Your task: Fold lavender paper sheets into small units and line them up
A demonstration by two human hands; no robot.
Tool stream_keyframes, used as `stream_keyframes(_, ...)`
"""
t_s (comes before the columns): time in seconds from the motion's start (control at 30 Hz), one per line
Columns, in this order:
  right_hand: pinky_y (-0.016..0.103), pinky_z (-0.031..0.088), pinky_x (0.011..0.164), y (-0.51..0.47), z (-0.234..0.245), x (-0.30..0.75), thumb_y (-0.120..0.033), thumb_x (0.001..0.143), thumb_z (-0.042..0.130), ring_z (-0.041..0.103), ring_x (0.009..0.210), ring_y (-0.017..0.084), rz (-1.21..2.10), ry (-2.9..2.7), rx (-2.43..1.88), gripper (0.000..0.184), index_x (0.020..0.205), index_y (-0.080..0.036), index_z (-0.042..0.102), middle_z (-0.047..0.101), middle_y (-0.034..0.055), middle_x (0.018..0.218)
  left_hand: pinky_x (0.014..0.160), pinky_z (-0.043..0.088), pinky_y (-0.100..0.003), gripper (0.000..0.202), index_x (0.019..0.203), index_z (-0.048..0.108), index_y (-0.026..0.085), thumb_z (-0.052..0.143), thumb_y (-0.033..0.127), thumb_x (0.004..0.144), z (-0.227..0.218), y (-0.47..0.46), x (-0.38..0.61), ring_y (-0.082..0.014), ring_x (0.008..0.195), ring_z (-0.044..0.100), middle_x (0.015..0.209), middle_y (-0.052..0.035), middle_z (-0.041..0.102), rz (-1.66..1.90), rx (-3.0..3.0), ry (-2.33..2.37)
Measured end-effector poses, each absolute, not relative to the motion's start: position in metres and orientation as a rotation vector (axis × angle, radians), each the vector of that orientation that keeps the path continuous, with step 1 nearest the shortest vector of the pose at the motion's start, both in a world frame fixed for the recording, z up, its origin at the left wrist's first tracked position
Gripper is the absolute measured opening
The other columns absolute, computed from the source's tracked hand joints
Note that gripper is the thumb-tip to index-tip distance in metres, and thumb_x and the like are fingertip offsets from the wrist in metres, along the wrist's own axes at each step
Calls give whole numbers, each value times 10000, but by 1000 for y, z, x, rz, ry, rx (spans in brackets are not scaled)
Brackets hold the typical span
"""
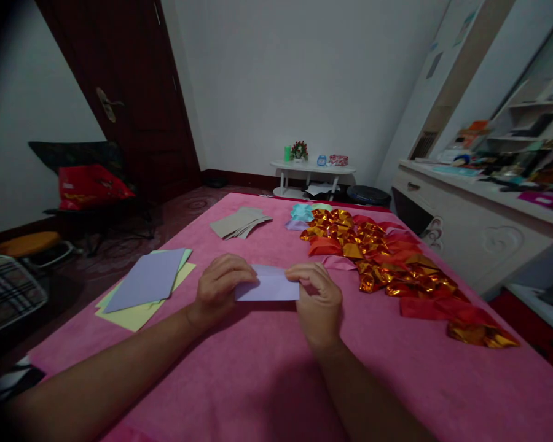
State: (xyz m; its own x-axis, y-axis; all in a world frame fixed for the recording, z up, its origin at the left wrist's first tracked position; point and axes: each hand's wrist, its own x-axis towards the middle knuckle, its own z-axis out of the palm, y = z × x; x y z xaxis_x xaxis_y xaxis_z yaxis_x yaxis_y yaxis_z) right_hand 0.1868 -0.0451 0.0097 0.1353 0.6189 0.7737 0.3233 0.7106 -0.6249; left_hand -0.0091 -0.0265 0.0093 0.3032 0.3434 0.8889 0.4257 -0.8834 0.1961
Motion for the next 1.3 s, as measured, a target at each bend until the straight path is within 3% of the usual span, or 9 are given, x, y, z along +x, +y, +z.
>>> stream_keyframes(0.3, 307, 476, 727, -49, 9, 185, -49, 756, 568, 610, 762, 159, 228, -1480, -865, 180, 757, -210, 649, 649, 4, 777, 722, 450, -304, 56, 726, 647, 186, 651, 205, 778, 17, -28, -13, -156, 768, 584, 786, -41, 656, -1838, -2540, -769)
stream_keyframes(0.4, 269, 484, 642, -47, 8, 182, -172, 738, 642, 611, 700, 148, 463, -1311, -980, 100, 834, -197, 628, 637, 3, 760, 598, 451, -242, 113, 850, 626, 175, 633, 273, 792, 14, -26, -7, -129, 657, 590, 732, -22, 640, -2206, -2625, -1222)
stream_keyframes(0.5, 238, 444, 513, -41, 5, 183, -278, 725, 662, 583, 575, 139, 768, -1215, -1079, 251, 930, -197, 543, 612, -23, 669, 511, 421, -212, 392, 1075, 511, 174, 663, 330, 749, 6, -20, -2, -115, 551, 575, 691, 12, 628, -2464, -2683, -1834)
stream_keyframes(0.67, 228, 351, 431, -29, -6, 191, -303, 722, 616, 497, 428, 134, 808, -1344, -1317, 259, 923, -210, 481, 529, -78, 497, 478, 314, -187, 371, 1034, 525, 160, 663, 298, 719, -5, -15, -6, -86, 437, 455, 501, 91, 482, -1813, -2644, -2173)
stream_keyframes(0.83, 232, 282, 462, -28, -7, 197, -170, 676, 567, 466, 446, 122, 360, -1786, -1558, 75, 730, -221, 569, 498, -62, 468, 572, 365, -255, 460, 1147, 508, 221, 666, 242, 715, 1, -24, -8, -167, 598, 553, 647, 33, 596, -961, -2588, -1939)
stream_keyframes(0.97, 246, 288, 503, -31, -1, 199, -134, 676, 563, 508, 529, 131, 158, -1986, -1611, 116, 664, -231, 624, 579, -23, 592, 764, 421, -352, 351, 1040, 572, 200, 679, 216, 707, 2, -25, -5, -249, 932, 553, 956, -72, 613, -937, -2536, -1608)
stream_keyframes(1.07, 253, 400, 629, -27, 1, 205, -66, 683, 510, 575, 702, 147, 311, -2090, -1358, 207, 657, -214, 652, 628, 13, 764, 787, 430, -342, 216, 959, 630, 195, 586, 119, 762, -4, -20, -4, -220, 934, 545, 976, -79, 607, -900, -2738, -1299)
stream_keyframes(1.2, 305, 455, 840, -23, 9, 222, -20, 688, 440, 604, 898, 158, 756, -2197, -1055, 344, 799, -219, 699, 645, 29, 924, 791, 465, -299, 390, 992, 666, 186, 449, -24, 747, -5, -15, -12, -177, 888, 579, 926, -78, 640, -839, -3130, -1023)
stream_keyframes(1.3, 367, 415, 957, -24, 20, 234, -49, 595, 601, 550, 1084, 211, 979, -2349, -975, 467, 1002, -259, 694, 599, 36, 1134, 880, 461, -295, 569, 1126, 634, 229, 426, -66, 685, 9, -13, -26, -167, 990, 581, 1065, -66, 631, -782, -3395, -934)
